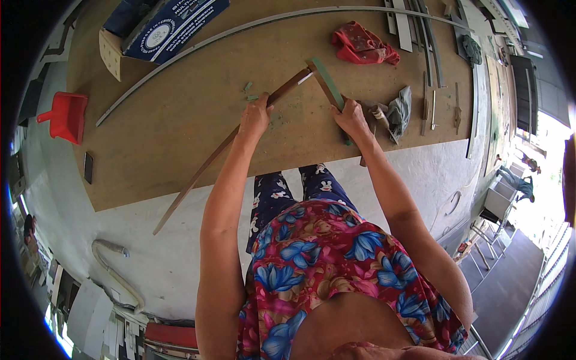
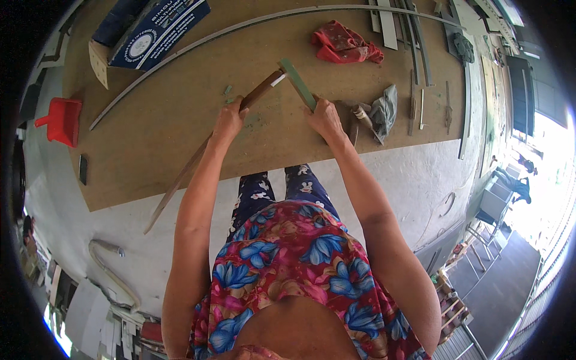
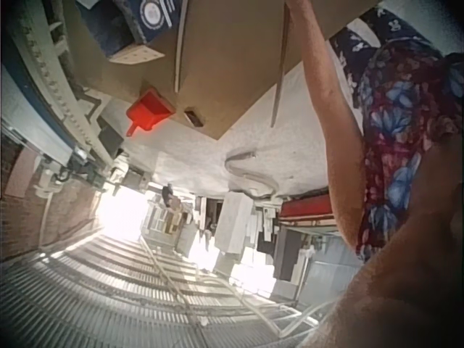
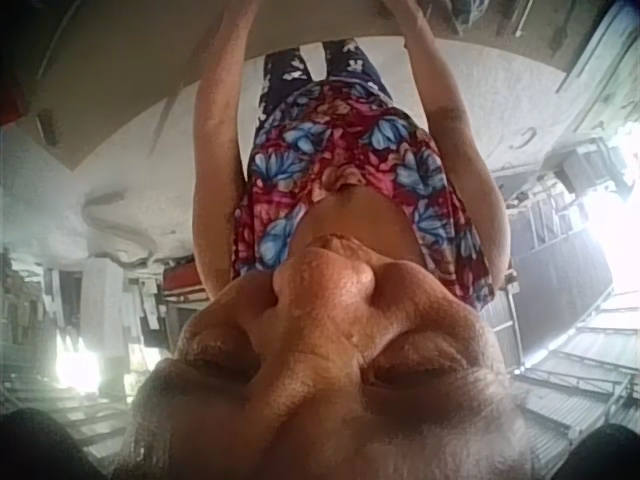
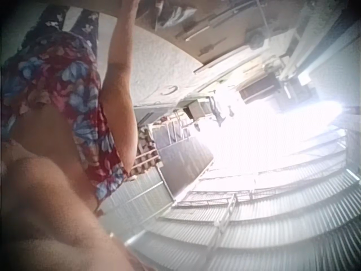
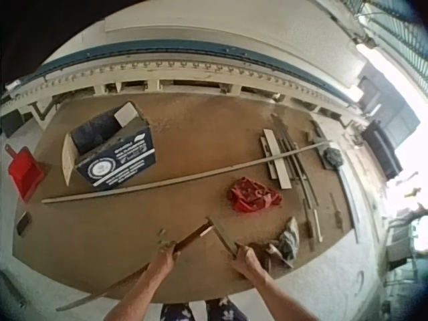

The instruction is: The person works on wooden components, shaping or repairing wooden blocks, wooden strips, and wooden sticks with a chisel and hammer.

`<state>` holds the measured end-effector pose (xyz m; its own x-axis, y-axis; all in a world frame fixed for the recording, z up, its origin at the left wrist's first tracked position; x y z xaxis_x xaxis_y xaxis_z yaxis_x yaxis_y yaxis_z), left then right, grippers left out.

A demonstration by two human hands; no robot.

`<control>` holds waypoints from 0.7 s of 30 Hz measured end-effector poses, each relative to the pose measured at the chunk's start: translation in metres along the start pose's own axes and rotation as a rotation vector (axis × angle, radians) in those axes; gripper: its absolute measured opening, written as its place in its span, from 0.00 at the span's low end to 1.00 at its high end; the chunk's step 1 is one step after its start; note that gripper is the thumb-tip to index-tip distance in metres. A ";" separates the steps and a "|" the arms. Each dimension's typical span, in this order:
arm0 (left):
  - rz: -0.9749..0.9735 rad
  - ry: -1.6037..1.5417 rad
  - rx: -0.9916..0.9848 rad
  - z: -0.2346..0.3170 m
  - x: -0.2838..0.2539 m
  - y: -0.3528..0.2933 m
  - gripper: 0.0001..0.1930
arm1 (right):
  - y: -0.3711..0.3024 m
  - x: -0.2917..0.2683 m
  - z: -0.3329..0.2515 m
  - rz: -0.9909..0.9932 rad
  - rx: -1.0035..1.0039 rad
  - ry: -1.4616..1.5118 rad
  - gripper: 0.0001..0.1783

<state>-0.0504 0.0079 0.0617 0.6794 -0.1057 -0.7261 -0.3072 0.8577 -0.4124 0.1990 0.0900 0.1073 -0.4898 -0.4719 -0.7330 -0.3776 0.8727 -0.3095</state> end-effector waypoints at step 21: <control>0.024 0.281 -0.034 -0.044 0.034 0.040 0.20 | 0.020 0.086 0.051 -0.104 0.144 0.013 0.26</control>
<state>-0.0682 0.0165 -0.0037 0.4619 -0.2248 -0.8580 -0.3465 0.8447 -0.4079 0.1896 0.0728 0.0070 -0.4644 -0.5612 -0.6852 -0.3106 0.8277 -0.4674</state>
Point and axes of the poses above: each hand's wrist, its own y-axis towards the middle knuckle, its own x-axis out of the palm, z = x × y, the point moved 4 cm from there along y, towards the middle knuckle, and after that the axes turned 11 degrees about -x, right-handed, at the moved point
